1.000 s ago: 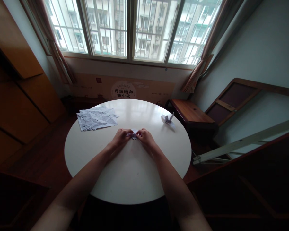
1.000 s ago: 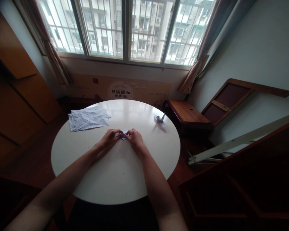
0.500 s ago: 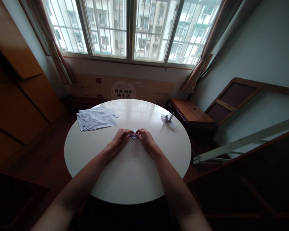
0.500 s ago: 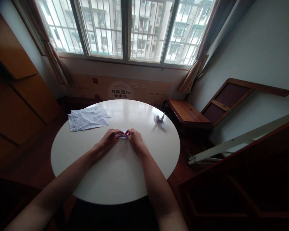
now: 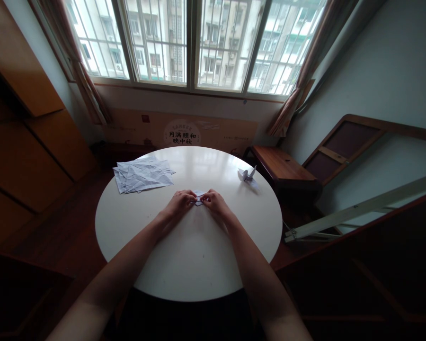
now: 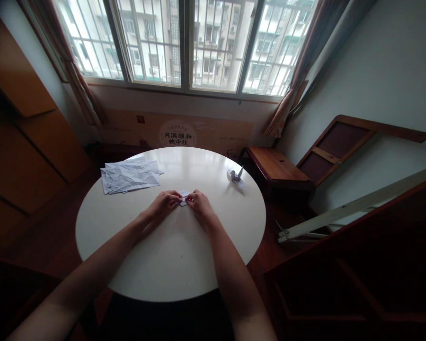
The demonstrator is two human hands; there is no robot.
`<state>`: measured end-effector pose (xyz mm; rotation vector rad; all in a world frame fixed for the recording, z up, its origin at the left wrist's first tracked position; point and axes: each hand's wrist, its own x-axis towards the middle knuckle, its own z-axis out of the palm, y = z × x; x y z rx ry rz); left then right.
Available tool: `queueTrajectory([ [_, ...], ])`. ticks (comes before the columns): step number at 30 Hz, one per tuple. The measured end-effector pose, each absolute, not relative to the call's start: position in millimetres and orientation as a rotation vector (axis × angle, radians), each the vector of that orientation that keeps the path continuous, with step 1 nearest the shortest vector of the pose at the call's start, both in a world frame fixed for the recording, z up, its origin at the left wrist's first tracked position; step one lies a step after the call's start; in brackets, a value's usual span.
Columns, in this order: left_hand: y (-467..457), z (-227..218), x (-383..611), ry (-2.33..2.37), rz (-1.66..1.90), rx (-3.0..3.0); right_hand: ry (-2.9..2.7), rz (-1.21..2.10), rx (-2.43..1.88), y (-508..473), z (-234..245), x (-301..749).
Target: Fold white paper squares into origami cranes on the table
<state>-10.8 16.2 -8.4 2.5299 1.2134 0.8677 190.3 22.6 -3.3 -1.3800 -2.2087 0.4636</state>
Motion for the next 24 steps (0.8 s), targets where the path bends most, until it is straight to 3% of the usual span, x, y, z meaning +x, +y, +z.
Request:
queueTrajectory([
  [24,13.8,-4.3,-11.4,1.359,0.735,2.546,-2.255,0.388,-1.343,22.9,-6.1,189.1],
])
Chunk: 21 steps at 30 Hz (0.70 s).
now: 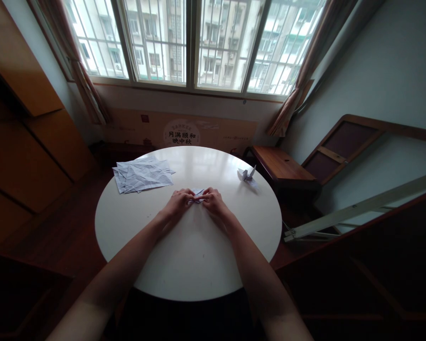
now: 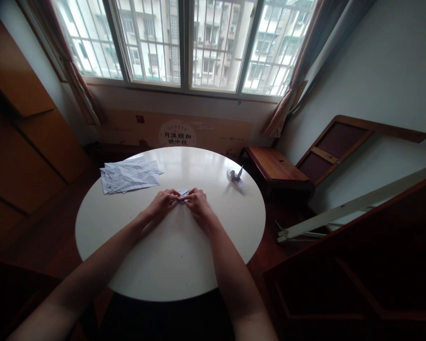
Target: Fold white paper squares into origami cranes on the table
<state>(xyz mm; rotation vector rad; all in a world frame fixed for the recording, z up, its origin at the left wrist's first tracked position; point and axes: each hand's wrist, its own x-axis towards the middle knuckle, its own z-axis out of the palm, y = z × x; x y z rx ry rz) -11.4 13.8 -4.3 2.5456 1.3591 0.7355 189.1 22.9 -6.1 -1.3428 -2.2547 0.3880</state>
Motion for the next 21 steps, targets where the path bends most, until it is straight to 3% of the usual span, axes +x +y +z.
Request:
queueTrajectory([
  [13,13,-6,-11,1.411,0.699,2.545,-2.079,0.346,-1.747,20,7,199],
  [21,9,-4,-8,1.335,0.749,2.595,-2.035,0.269,-1.532,29,-7,197],
])
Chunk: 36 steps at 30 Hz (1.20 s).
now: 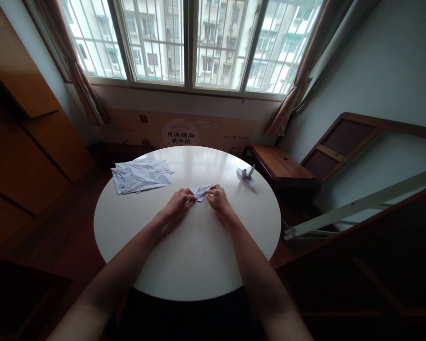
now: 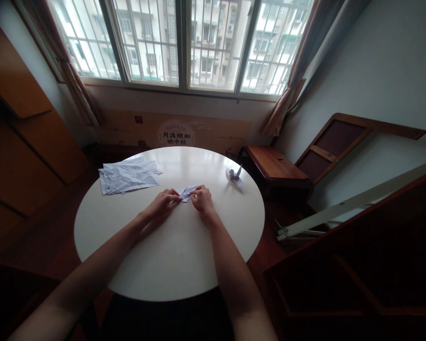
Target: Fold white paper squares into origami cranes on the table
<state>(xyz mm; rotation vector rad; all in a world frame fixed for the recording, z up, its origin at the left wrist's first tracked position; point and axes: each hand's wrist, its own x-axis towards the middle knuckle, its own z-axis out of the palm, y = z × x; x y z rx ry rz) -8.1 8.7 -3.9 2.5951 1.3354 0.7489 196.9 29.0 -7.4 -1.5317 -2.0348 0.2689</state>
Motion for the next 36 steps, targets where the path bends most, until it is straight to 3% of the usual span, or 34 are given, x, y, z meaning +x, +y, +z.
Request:
queueTrajectory([
  [6,12,-10,-8,1.351,0.796,2.59,-2.206,0.346,-1.311,26,-8,190],
  [18,15,-11,-10,1.195,0.897,2.541,-2.234,0.371,-1.32,28,-8,191],
  [36,7,9,-9,1.32,0.703,2.515,-2.22,0.417,-1.346,25,-5,191],
])
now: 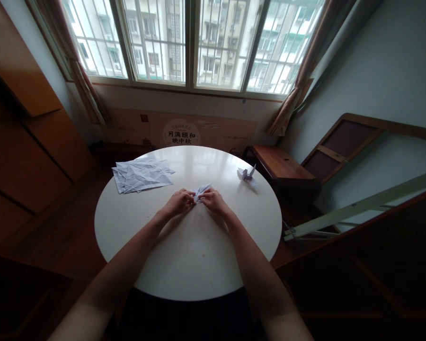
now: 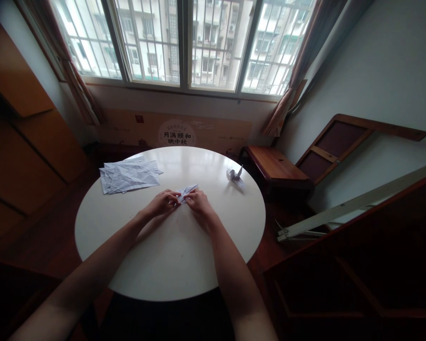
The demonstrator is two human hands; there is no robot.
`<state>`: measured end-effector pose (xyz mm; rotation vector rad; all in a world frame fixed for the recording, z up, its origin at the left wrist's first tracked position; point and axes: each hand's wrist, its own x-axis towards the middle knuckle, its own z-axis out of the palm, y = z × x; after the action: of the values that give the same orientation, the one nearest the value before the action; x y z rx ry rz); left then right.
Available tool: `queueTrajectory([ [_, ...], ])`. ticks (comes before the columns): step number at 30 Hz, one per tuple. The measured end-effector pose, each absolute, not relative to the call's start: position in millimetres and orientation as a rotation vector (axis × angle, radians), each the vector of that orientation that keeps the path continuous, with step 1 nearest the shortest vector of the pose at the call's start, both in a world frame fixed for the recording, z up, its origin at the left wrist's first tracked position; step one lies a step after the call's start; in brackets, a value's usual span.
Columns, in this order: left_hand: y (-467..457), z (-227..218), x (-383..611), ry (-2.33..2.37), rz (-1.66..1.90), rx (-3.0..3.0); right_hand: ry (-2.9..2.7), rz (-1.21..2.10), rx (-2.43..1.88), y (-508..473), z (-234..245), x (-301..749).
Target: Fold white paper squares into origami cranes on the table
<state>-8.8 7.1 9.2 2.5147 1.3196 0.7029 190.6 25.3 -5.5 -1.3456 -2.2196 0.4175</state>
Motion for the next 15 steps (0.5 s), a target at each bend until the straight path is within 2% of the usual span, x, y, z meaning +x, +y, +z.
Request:
queueTrajectory([
  [15,10.6,8.9,-12.6,1.298,0.694,2.533,-2.212,0.398,-1.33,26.7,-9.2,191.2],
])
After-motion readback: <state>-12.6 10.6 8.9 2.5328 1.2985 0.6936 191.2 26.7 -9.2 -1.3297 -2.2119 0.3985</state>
